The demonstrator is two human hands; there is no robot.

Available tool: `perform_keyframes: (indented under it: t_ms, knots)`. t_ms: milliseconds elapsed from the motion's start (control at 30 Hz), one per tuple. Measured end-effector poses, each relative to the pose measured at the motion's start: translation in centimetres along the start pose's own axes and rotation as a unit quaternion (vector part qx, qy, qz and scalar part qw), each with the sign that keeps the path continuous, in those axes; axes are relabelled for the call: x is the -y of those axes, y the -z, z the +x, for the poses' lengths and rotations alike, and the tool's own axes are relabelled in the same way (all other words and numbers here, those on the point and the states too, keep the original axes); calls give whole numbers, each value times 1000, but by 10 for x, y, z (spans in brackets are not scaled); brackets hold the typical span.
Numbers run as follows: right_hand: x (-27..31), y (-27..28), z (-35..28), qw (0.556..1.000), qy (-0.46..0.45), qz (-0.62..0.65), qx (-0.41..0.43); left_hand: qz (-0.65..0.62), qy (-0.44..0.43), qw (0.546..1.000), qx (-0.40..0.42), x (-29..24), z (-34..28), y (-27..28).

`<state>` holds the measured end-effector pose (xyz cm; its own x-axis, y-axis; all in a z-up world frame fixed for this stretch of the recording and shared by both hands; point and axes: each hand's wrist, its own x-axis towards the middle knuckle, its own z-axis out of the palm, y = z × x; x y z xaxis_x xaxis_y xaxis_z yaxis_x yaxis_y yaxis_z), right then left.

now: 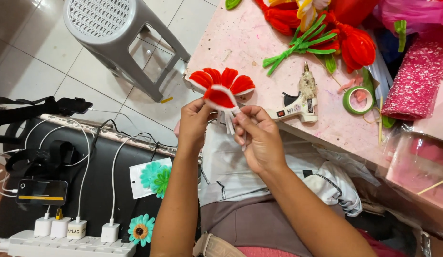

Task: The person assembles a red and white artificial flower by attaching individual petals to a central base using a hot glue gun. They carefully position each petal and press it into place to form the flower head.

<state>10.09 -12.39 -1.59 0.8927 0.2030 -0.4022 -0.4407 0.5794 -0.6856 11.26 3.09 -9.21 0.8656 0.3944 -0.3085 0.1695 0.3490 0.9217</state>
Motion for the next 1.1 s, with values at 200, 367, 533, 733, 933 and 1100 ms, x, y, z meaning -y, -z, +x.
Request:
perform_keyframes:
  t_ms: [200, 367, 533, 733, 933, 1100]
  knots:
    - [31, -4, -3, 998, 1, 52, 47, -106, 15, 992, 72, -13, -5, 0]
    - [31, 19, 10, 996, -5, 68, 63, -182, 49, 978, 90, -17, -10, -2]
    - [22, 18, 10, 996, -21, 73, 48, -186, 59, 978, 72, -5, -4, -5]
    - [-8, 12, 10, 991, -56, 108, 59, -196, 77, 976, 59, -26, -17, -3]
    - [-21, -11, 8, 985, -92, 127, 72, -230, 117, 965, 52, -31, -24, 6]
    - [-46, 7, 23, 989, -104, 97, 43, -157, 122, 979, 39, -46, -34, 0]
